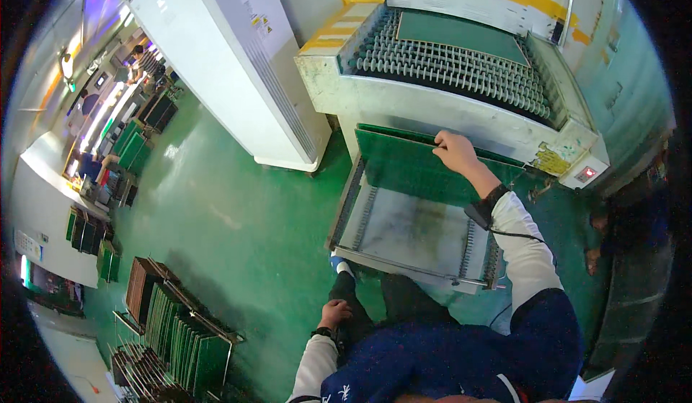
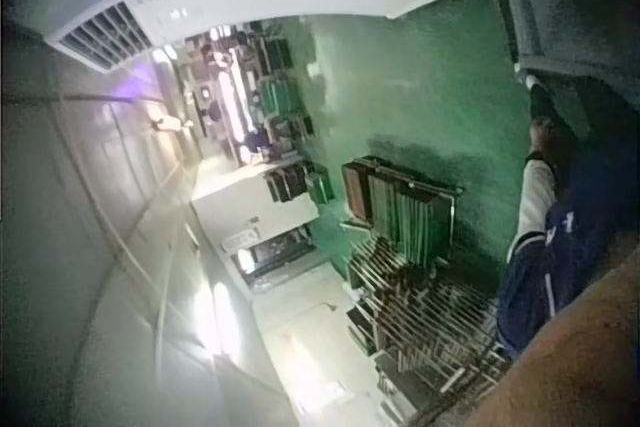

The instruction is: The recorder is transferring green circuit boards from a storage rack into a machine for industrial processing.

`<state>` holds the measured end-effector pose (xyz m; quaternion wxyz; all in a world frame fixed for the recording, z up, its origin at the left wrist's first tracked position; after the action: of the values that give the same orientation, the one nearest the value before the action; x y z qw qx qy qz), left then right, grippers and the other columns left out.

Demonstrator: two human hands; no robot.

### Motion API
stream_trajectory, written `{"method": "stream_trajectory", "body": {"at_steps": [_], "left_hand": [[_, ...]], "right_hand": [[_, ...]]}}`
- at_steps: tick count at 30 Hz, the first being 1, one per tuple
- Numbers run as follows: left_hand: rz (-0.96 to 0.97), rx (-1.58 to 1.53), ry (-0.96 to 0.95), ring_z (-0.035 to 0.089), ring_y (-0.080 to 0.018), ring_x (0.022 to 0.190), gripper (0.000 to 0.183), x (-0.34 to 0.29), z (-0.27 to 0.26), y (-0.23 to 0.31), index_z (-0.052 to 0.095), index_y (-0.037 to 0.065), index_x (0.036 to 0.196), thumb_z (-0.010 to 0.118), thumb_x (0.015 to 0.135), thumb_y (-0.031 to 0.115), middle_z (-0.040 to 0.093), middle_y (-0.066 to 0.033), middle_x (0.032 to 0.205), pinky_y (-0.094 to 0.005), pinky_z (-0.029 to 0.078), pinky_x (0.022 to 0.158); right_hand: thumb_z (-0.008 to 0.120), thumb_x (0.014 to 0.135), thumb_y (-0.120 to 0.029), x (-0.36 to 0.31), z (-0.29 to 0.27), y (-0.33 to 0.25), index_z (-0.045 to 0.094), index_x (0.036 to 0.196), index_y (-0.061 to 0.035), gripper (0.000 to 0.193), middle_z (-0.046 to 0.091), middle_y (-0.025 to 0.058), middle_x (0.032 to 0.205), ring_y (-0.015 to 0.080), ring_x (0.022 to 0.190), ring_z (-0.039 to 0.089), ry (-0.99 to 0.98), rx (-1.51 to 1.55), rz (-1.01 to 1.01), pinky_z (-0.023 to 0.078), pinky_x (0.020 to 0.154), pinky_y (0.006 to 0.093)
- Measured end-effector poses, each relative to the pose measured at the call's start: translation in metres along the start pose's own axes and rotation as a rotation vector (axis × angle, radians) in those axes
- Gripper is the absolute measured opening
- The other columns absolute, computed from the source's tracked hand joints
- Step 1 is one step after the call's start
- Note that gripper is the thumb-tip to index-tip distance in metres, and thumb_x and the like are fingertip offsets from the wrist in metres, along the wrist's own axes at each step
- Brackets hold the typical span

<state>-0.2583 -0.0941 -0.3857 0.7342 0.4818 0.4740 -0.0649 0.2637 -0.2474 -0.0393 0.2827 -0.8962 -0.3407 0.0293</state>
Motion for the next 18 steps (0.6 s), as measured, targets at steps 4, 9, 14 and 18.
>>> {"method": "stream_trajectory", "body": {"at_steps": [4, 9, 14, 18], "left_hand": [[0.019, 0.021, 0.045, 0.064, -0.0230, 0.066, 0.026, -0.009, 0.004, 0.009, 0.056, -0.003, 0.104, 0.059, 0.087, 0.016, 0.064, -0.0135, 0.083, -0.0315, 0.053, 0.056], [0.068, 0.042, 0.025, 0.064, -0.0230, 0.066, 0.027, -0.010, -0.003, 0.011, 0.057, -0.005, 0.101, 0.059, 0.086, 0.016, 0.063, -0.0127, 0.081, -0.0325, 0.054, 0.059], [0.109, -0.049, 0.011, 0.063, -0.0223, 0.066, 0.026, -0.011, -0.005, 0.011, 0.056, -0.006, 0.101, 0.059, 0.086, 0.015, 0.063, -0.0131, 0.080, -0.0322, 0.054, 0.060], [0.090, 0.035, 0.013, 0.063, -0.0237, 0.066, 0.025, -0.008, 0.000, 0.017, 0.055, -0.006, 0.102, 0.057, 0.087, 0.013, 0.062, -0.0141, 0.080, -0.0335, 0.054, 0.059]], "right_hand": [[0.063, 0.074, -0.021, 0.005, 0.013, 0.006, 0.063, 0.088, -0.0051, 0.021, 0.065, 0.0135, 0.087, 0.0333, 0.086, 0.062, -0.096, -0.339, 0.028, 0.049, 0.076, 0.0443], [0.068, 0.073, -0.027, 0.017, 0.036, 0.017, 0.064, 0.094, -0.0053, 0.030, 0.064, 0.0163, 0.097, 0.0346, 0.094, 0.059, -0.116, -0.459, 0.000, 0.047, 0.080, 0.0457], [0.068, 0.074, -0.027, 0.016, 0.013, 0.006, 0.064, 0.100, -0.0077, 0.033, 0.063, 0.0145, 0.100, 0.0332, 0.098, 0.058, -0.121, -0.494, 0.019, 0.048, 0.081, 0.0452], [0.068, 0.073, -0.029, 0.020, -0.036, -0.013, 0.065, 0.095, -0.0100, 0.030, 0.064, 0.0134, 0.095, 0.0330, 0.095, 0.059, -0.003, -0.482, -0.032, 0.048, 0.079, 0.0457]]}}
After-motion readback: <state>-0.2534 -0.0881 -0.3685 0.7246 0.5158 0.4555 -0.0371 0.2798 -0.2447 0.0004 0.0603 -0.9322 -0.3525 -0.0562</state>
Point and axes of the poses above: each hand's wrist, its own x-axis towards the middle knuckle, its own z-axis out of the palm, y = z × x, the point moved 7 cm from there along x, towards the middle knuckle
